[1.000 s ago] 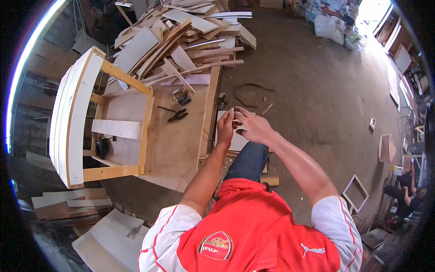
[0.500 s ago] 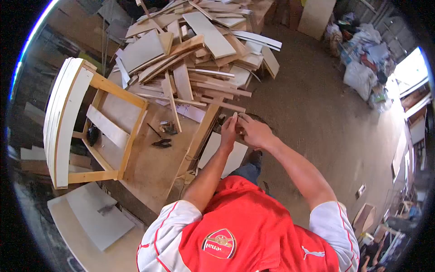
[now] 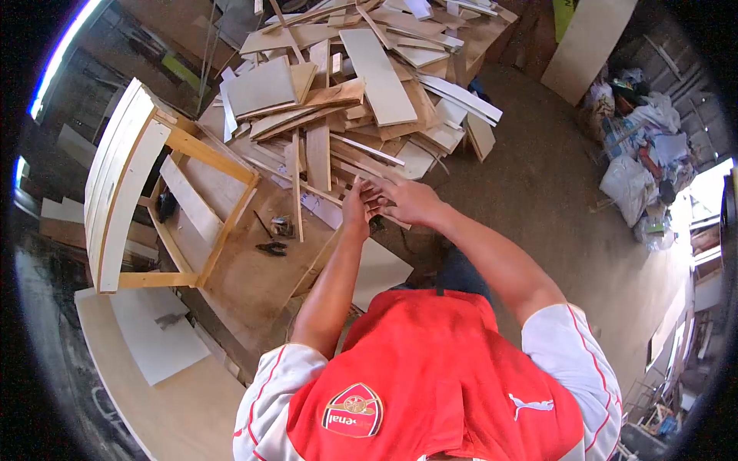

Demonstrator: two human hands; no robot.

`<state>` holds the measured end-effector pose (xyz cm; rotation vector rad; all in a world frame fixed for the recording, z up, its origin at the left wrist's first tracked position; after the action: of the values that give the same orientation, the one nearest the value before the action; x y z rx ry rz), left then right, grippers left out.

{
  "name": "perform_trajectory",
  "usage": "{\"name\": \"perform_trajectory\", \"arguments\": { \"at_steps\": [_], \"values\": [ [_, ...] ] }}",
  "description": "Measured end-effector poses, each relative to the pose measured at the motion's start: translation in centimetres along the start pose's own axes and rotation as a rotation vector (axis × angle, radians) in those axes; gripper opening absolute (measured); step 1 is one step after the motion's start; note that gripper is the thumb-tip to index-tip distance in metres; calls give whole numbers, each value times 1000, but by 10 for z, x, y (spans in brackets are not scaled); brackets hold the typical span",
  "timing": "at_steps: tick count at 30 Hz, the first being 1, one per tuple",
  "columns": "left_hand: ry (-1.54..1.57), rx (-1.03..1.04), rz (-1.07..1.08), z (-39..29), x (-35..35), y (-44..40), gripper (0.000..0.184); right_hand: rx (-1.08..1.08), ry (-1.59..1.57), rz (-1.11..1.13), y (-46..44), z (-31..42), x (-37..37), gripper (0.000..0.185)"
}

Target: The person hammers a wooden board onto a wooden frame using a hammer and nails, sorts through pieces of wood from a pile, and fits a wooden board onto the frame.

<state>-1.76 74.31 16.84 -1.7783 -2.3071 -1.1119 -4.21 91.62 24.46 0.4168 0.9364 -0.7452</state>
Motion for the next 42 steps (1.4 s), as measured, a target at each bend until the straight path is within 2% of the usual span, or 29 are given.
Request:
{"name": "perform_trajectory", "arguments": {
  "at_steps": [1,6,7,10,11,14,15,18,19,23,26,29,32,33,34,36,42],
  "values": [
    [12,10,-17,-1,-1,-9,51,-70,2,-33,-10,-5,-4,69],
    [154,57,-32,-6,-13,-73,52,-70,34,139,-75,-22,-31,73],
    [109,52,-97,-15,-9,-76,53,-77,68,164,-89,-27,-37,74],
    [98,111,-246,-28,-2,-110,53,-151,147,58,-145,-62,-32,77],
    [118,70,-305,-35,-2,-129,55,-127,154,72,-161,-71,-36,80],
    [260,53,-329,-37,-16,-190,61,-137,237,33,-209,-91,-59,85],
    [293,52,-363,-51,-3,-199,69,-126,260,44,-230,-100,-61,91],
    [384,73,-437,-76,22,-231,74,-121,338,-10,-284,-112,-76,97],
    [429,84,-417,-78,20,-247,79,-149,401,-65,-304,-121,-69,108],
    [525,118,-503,-89,30,-287,86,-57,410,88,-359,-140,-61,118],
    [533,152,-426,-93,31,-304,87,6,340,252,-375,-148,-66,118],
    [544,128,-442,-92,25,-316,89,-22,228,306,-384,-150,-71,109],
    [487,145,-444,-107,40,-291,89,29,123,304,-379,-149,-56,100],
    [563,87,-393,-93,18,-305,87,6,123,308,-374,-148,-46,94],
    [529,66,-446,-99,25,-292,74,-49,145,307,-368,-144,-36,92],
    [600,175,-265,-66,-18,-305,58,-62,110,236,-354,-139,0,95],
    [382,60,-391,-53,-39,-244,54,-122,-93,558,-321,-107,-13,98]
  ]
}}
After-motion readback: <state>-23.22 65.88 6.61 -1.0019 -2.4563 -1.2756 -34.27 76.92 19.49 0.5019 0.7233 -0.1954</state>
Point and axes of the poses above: each hand's wrist, its own y-axis away from the middle knuckle, its own x-axis out of the palm, z = x × y, the point moved 1 cm from there along -y, towards the middle knuckle, and after that the axes turned 1 degree about z, right-handed, at the moved point
